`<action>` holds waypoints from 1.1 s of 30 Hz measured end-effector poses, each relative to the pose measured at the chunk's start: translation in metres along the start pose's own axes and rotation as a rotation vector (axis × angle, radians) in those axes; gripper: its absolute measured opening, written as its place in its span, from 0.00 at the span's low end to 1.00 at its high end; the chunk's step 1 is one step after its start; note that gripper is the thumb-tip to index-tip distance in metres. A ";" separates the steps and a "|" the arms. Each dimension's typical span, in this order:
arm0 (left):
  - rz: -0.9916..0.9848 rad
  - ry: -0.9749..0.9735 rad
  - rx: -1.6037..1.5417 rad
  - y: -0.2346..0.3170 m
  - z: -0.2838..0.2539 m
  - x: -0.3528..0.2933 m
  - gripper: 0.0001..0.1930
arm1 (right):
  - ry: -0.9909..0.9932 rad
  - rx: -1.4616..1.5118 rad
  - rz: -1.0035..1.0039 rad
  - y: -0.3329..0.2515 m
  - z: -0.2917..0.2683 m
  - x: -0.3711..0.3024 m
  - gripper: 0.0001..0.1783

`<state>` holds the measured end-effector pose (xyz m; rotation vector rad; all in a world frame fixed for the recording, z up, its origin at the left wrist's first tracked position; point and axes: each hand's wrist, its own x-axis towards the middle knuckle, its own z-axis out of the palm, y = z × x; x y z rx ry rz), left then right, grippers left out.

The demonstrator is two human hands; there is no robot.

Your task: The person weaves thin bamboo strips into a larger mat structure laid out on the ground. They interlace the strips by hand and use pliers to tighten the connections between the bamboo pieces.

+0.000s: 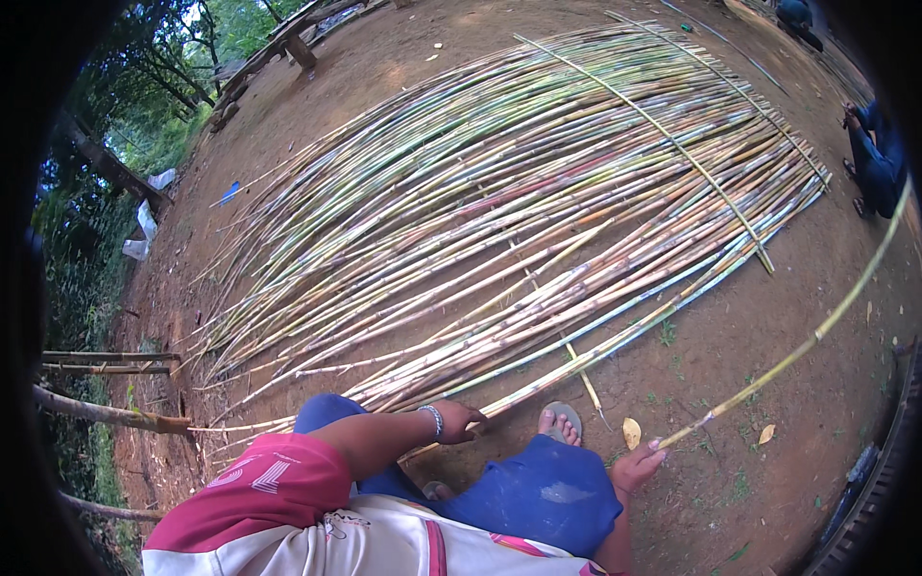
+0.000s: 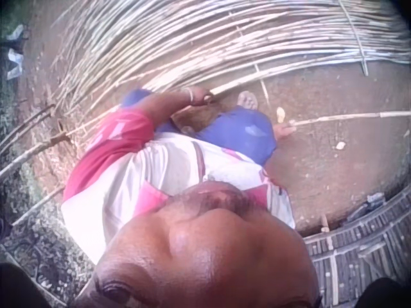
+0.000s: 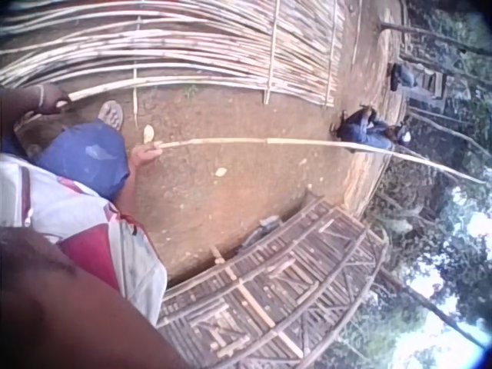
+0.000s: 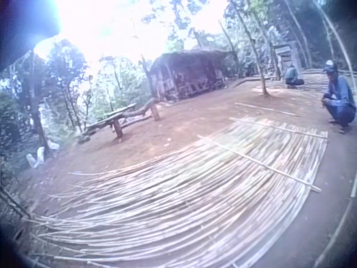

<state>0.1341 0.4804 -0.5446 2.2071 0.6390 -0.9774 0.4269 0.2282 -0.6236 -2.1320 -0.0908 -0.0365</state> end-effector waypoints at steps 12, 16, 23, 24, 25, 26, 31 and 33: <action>-0.036 -0.033 -0.022 0.015 -0.002 -0.004 0.29 | -0.822 -0.493 -0.474 -0.097 0.095 0.010 0.18; -0.023 0.006 -0.041 0.011 -0.003 -0.004 0.28 | -0.968 -0.624 -0.445 -0.107 0.122 -0.002 0.22; -0.021 0.033 -0.067 -0.009 0.009 0.004 0.27 | -0.959 -0.641 -0.398 -0.109 0.136 -0.001 0.25; -0.027 0.023 -0.073 -0.001 0.001 0.000 0.26 | -0.948 -0.631 -0.400 -0.106 0.137 0.002 0.26; 0.004 0.042 -0.008 0.003 -0.003 0.001 0.26 | -0.968 -0.631 -0.360 -0.110 0.133 0.009 0.27; 0.034 0.052 0.059 0.007 -0.004 0.002 0.26 | -0.969 -0.646 -0.355 -0.106 0.134 0.012 0.28; 0.092 0.192 0.104 0.042 -0.019 0.023 0.25 | -0.865 -0.577 -0.451 -0.076 0.146 0.011 0.31; 0.164 0.319 0.083 0.060 -0.034 0.040 0.28 | -0.808 -0.481 -0.459 -0.079 0.134 0.009 0.31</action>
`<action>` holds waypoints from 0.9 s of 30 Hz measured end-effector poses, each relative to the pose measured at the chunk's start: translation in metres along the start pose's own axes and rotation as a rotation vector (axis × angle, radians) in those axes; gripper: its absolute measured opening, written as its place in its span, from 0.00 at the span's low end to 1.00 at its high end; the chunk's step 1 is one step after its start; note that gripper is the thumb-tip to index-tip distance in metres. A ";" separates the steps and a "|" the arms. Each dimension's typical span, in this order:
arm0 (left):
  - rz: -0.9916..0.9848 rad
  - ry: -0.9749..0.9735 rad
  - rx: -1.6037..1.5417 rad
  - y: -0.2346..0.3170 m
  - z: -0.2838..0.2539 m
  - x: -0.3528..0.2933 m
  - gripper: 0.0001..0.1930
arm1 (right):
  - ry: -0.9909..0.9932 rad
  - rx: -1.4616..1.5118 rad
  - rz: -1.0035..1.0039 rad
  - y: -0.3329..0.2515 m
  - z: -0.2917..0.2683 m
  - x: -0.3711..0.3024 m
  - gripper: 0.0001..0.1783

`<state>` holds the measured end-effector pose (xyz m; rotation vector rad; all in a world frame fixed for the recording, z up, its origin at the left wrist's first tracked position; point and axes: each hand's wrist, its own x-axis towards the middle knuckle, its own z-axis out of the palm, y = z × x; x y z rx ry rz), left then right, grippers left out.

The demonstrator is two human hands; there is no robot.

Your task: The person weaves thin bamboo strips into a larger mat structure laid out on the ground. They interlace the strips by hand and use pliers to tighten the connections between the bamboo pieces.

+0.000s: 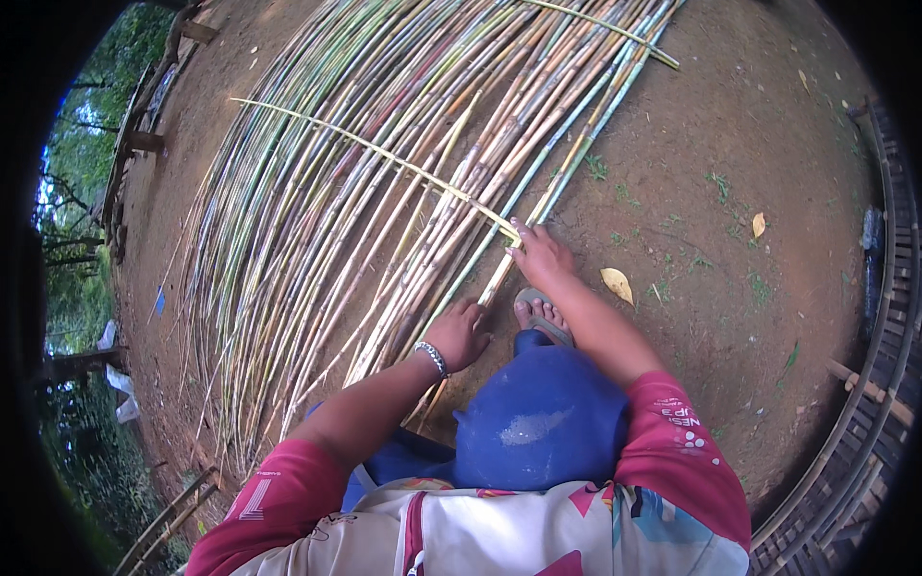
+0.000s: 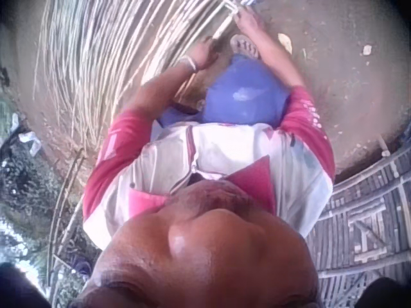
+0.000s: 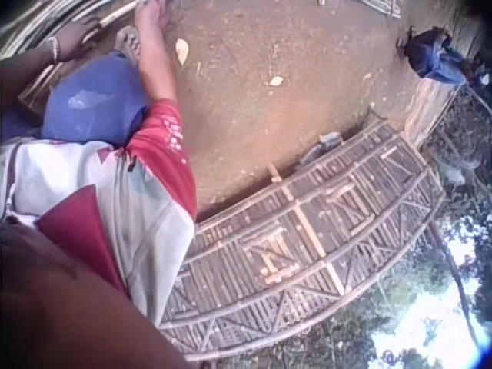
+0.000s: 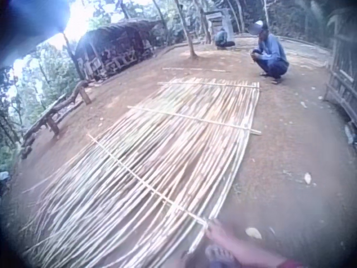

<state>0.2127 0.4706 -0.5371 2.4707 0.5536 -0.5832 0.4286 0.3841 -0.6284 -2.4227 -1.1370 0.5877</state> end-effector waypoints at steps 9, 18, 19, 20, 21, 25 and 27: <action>0.136 0.030 0.416 0.031 -0.061 0.139 0.32 | 0.193 0.375 0.303 0.077 0.006 -0.057 0.19; 0.063 -0.047 0.519 0.005 -0.064 0.174 0.16 | -0.114 0.089 0.276 0.076 0.019 -0.042 0.14; 0.053 -0.046 0.522 0.003 -0.062 0.175 0.16 | -0.119 0.093 0.263 0.078 0.020 -0.041 0.13; 0.069 -0.008 0.506 -0.001 -0.059 0.175 0.15 | -0.112 0.102 0.246 0.078 0.022 -0.041 0.13; 0.089 0.033 0.490 -0.004 -0.057 0.175 0.15 | -0.101 0.110 0.231 0.078 0.021 -0.041 0.12; 0.121 0.123 0.443 -0.012 -0.057 0.173 0.14 | -0.081 0.074 0.194 0.073 0.021 -0.041 0.10; 0.098 0.103 0.452 -0.015 -0.061 0.178 0.14 | -0.071 0.043 0.171 0.072 0.021 -0.039 0.10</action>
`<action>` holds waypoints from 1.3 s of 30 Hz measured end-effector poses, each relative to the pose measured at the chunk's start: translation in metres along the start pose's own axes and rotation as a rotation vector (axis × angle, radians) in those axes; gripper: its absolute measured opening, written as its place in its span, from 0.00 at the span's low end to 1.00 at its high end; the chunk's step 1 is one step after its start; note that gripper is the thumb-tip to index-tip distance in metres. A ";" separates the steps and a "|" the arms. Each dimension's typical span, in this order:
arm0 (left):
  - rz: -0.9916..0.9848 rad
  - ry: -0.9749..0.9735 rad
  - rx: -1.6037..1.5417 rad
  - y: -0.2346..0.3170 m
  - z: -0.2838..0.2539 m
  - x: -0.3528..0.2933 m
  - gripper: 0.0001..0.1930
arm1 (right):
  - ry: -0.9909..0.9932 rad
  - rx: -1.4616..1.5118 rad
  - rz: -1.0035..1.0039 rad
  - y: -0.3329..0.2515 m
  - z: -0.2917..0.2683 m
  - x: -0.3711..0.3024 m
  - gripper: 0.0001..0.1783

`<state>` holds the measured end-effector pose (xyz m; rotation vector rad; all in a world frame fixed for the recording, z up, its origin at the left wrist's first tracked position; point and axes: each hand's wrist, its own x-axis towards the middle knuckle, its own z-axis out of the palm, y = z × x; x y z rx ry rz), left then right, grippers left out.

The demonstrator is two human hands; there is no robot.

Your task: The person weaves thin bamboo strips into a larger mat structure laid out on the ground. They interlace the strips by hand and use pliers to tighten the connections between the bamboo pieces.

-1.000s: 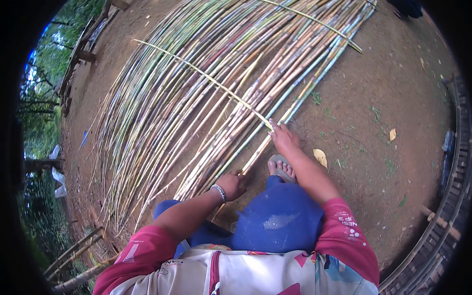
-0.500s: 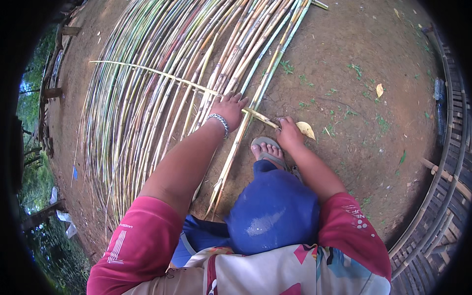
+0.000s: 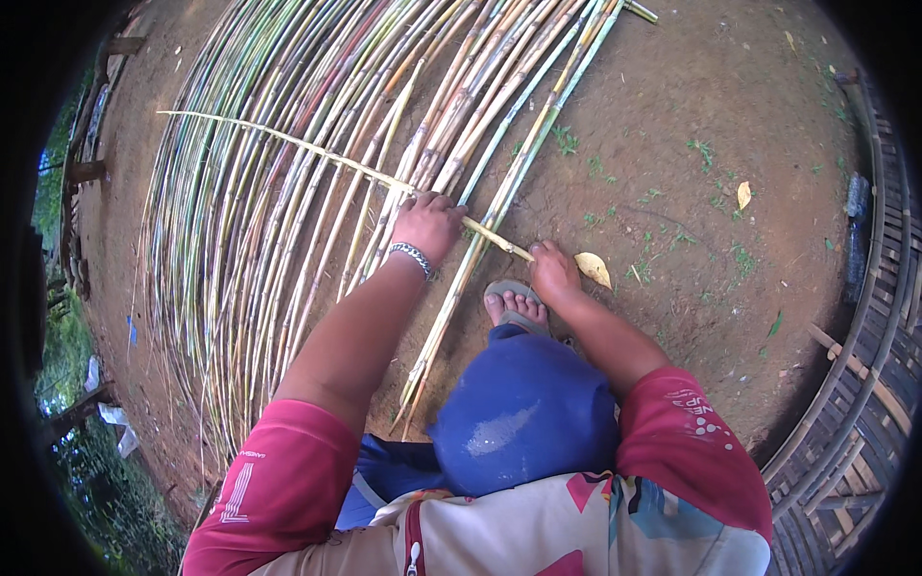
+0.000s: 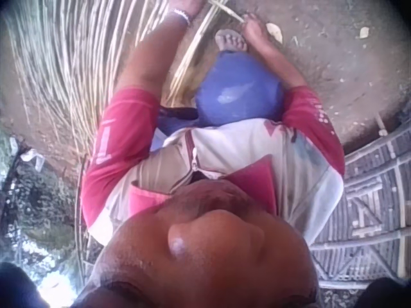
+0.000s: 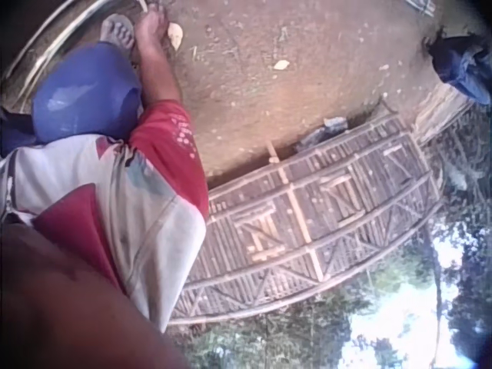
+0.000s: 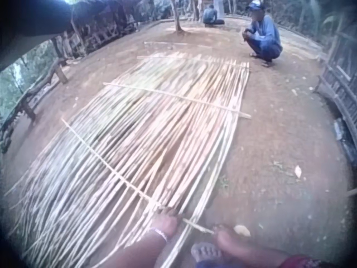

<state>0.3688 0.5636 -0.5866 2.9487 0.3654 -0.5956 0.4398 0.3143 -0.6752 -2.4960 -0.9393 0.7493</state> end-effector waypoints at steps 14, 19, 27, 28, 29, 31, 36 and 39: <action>-0.062 0.222 -0.272 0.008 0.002 -0.023 0.28 | -0.231 -0.243 0.084 -0.010 -0.017 0.012 0.14; -0.265 0.076 -0.654 0.053 0.033 -0.084 0.40 | -0.417 -0.211 -0.026 -0.004 -0.028 0.022 0.15; -0.575 -0.344 -0.835 0.042 0.110 -0.090 0.41 | -0.274 -0.084 -0.068 0.012 -0.011 0.017 0.14; -0.578 -0.369 -0.910 0.037 0.112 -0.090 0.39 | -0.284 -0.090 -0.038 0.007 -0.014 0.017 0.15; -0.580 -0.394 -0.984 0.030 0.114 -0.088 0.38 | -0.294 -0.096 -0.008 0.002 -0.015 0.018 0.15; -0.576 -0.396 -1.030 0.027 0.113 -0.085 0.34 | -0.237 -0.067 0.018 0.004 -0.010 0.020 0.15; -0.585 -0.306 -0.913 0.023 0.110 -0.089 0.26 | -0.191 -0.052 0.085 -0.012 -0.012 0.024 0.15; -0.555 -0.326 -0.885 0.020 0.099 -0.088 0.24 | -0.201 -0.023 0.127 -0.026 -0.011 0.027 0.14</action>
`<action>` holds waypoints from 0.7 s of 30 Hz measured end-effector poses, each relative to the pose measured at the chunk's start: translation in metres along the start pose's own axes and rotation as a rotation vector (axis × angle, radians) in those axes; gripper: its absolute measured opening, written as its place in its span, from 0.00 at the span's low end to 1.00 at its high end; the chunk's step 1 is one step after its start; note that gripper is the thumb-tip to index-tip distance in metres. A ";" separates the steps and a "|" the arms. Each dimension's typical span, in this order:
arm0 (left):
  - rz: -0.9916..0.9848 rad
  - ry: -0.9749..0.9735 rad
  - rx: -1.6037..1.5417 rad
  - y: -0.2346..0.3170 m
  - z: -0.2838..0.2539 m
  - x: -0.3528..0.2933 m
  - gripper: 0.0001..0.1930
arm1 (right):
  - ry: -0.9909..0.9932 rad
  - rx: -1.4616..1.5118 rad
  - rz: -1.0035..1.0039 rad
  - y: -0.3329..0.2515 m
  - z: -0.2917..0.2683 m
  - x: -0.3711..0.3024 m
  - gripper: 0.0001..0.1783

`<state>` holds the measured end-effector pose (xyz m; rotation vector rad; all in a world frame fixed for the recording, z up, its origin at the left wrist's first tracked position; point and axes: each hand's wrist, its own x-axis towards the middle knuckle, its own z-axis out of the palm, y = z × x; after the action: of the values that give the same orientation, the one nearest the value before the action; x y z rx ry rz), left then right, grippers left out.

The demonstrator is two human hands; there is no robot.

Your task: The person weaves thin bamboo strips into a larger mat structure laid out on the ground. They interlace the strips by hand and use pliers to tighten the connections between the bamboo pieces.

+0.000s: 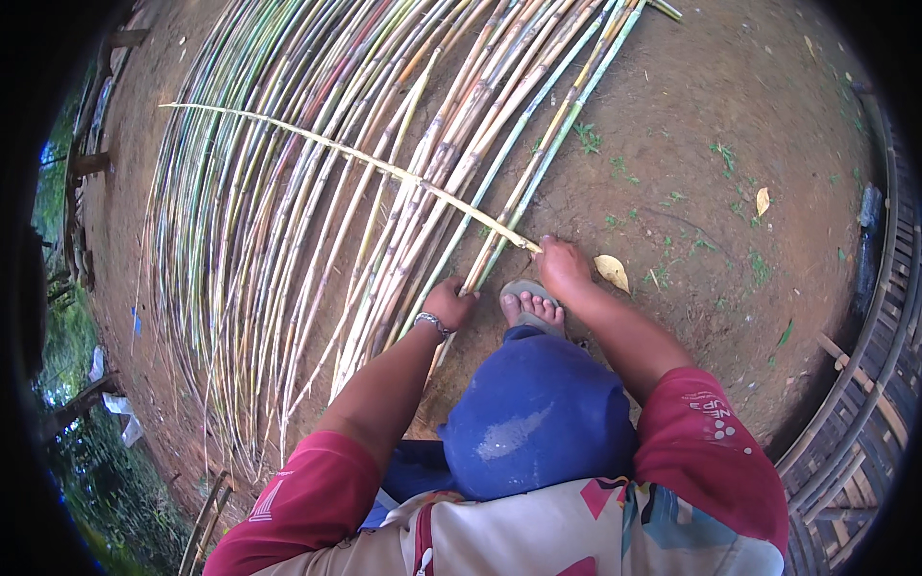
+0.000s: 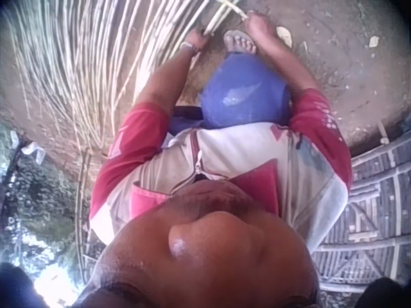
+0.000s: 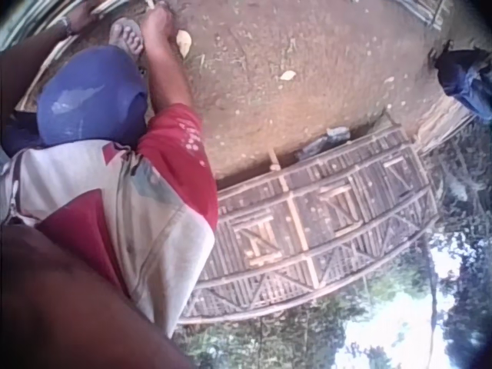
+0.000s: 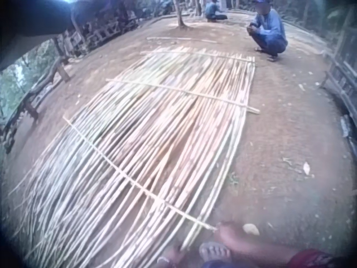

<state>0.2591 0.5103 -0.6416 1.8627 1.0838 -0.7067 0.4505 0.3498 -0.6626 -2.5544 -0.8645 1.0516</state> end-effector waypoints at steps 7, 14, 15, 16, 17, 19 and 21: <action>0.068 0.029 0.037 0.001 0.000 -0.003 0.23 | 0.040 0.104 0.026 -0.012 0.012 0.012 0.14; 0.023 -0.035 0.121 0.007 -0.003 -0.003 0.22 | 0.139 0.198 -0.044 -0.025 0.016 0.022 0.11; 0.011 -0.047 0.143 0.005 -0.005 -0.003 0.22 | 0.174 0.204 -0.050 -0.026 0.021 0.023 0.10; 0.032 -0.032 0.138 0.003 -0.006 -0.003 0.22 | 0.208 0.209 -0.056 -0.027 0.025 0.025 0.10; 0.051 -0.017 0.132 0.002 -0.005 -0.001 0.22 | 0.241 0.214 -0.063 -0.026 0.028 0.026 0.10; 0.076 0.011 0.114 -0.003 -0.006 -0.001 0.23 | 0.181 0.266 -0.036 -0.024 0.030 0.031 0.11; 0.112 0.041 0.091 -0.002 -0.008 0.002 0.22 | 0.223 0.254 -0.053 -0.023 0.033 0.035 0.11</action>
<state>0.2587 0.5188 -0.6401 2.0065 0.9783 -0.6655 0.4375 0.3893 -0.6960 -2.3648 -0.6875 0.7865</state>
